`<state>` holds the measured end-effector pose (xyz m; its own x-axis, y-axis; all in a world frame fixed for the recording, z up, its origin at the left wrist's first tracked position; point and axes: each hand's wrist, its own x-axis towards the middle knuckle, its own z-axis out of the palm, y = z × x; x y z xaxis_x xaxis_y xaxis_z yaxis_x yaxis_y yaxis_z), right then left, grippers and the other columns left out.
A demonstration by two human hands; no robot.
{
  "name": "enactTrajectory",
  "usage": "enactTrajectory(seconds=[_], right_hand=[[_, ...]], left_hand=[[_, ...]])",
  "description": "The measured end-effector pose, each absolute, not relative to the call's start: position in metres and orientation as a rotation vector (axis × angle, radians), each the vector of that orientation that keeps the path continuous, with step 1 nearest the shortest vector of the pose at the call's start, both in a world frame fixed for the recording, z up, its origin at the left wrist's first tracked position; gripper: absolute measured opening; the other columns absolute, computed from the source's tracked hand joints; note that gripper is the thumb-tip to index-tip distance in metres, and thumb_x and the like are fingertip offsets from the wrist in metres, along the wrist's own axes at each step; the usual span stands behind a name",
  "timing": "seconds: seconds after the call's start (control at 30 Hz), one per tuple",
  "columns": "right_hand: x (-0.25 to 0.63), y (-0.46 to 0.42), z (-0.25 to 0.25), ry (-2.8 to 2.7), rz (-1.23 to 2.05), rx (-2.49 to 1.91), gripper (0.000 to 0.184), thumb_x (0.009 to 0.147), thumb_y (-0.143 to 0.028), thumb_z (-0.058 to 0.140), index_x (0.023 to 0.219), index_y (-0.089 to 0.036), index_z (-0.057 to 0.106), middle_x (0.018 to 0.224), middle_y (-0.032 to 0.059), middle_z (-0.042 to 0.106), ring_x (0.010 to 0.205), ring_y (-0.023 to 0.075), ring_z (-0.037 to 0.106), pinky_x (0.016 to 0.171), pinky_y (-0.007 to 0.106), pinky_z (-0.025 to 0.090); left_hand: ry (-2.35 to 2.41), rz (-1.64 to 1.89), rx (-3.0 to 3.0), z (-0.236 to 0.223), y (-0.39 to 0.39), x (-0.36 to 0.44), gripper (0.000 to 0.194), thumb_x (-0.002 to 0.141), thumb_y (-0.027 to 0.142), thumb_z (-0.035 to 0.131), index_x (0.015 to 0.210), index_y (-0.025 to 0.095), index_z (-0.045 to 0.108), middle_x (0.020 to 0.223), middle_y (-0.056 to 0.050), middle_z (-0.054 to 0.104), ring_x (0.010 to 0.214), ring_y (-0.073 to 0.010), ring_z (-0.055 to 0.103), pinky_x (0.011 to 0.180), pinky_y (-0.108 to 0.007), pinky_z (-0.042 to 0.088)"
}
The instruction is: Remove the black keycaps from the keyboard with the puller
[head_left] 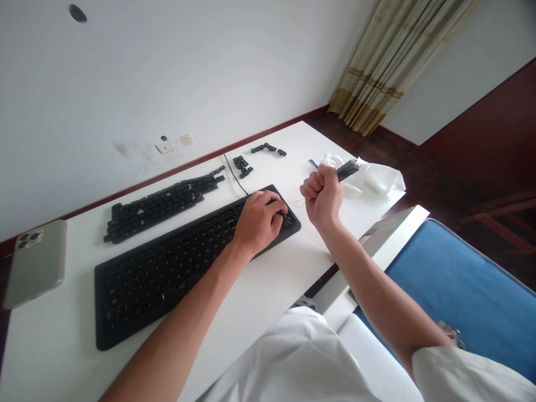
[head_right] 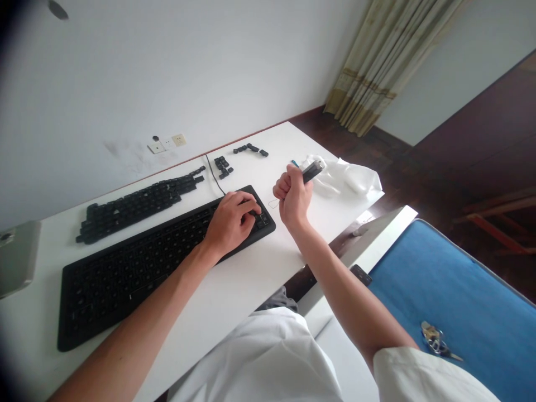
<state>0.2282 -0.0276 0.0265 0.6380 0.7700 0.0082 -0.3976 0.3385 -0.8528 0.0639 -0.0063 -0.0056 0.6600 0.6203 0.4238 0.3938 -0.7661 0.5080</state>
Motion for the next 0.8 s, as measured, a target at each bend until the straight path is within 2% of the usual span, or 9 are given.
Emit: enactTrajectory(seconds=[0.17, 0.4, 0.63, 0.8], right_hand=[[0.222, -0.040, 0.030, -0.588, 0.852, -0.977, 0.062, 0.081, -0.046, 0.078, 0.066, -0.026, 0.021, 0.055, -0.0091, 0.020, 0.046, 0.0078, 0.016, 0.040, 0.027, 0.018], [0.221, -0.041, 0.025, -0.778, 0.974, -0.956, 0.061, 0.085, -0.050, 0.072, 0.060, -0.025, 0.022, 0.054, -0.0077, 0.021, 0.046, 0.0074, 0.018, 0.041, 0.026, 0.020], [0.213, -0.031, 0.012, -0.796, 0.980, -0.914, 0.056, 0.086, -0.044, 0.074, 0.058, -0.024, 0.029, 0.054, -0.0077, 0.023, 0.047, 0.0073, 0.020, 0.043, 0.025, 0.017], [0.210, -0.032, 0.009, -0.858, 0.951, -1.025, 0.055, 0.086, -0.045, 0.071, 0.057, -0.024, 0.030, 0.054, -0.0066, 0.027, 0.049, 0.0076, 0.023, 0.044, 0.024, 0.021]], left_hand=[[0.826, 0.768, 2.593, -0.005, -0.008, 0.063, 0.031, 0.093, 0.005, 0.054, 0.099, 0.025, 0.077, 0.117, -0.005, 0.071, 0.110, -0.0255, 0.060, 0.105, -0.044, 0.050], [0.823, 0.664, 2.639, -0.003, -0.009, 0.064, 0.034, 0.091, 0.003, 0.054, 0.106, 0.027, 0.073, 0.123, -0.005, 0.071, 0.116, -0.0277, 0.059, 0.109, -0.046, 0.048], [0.934, 0.813, 2.421, -0.005, -0.004, 0.065, 0.038, 0.085, -0.001, 0.051, 0.112, 0.024, 0.060, 0.107, -0.004, 0.069, 0.106, -0.0263, 0.062, 0.104, -0.042, 0.050], [0.904, 0.781, 2.455, -0.005, -0.003, 0.065, 0.037, 0.084, -0.001, 0.050, 0.109, 0.024, 0.059, 0.107, -0.005, 0.069, 0.106, -0.0273, 0.061, 0.105, -0.043, 0.049]])
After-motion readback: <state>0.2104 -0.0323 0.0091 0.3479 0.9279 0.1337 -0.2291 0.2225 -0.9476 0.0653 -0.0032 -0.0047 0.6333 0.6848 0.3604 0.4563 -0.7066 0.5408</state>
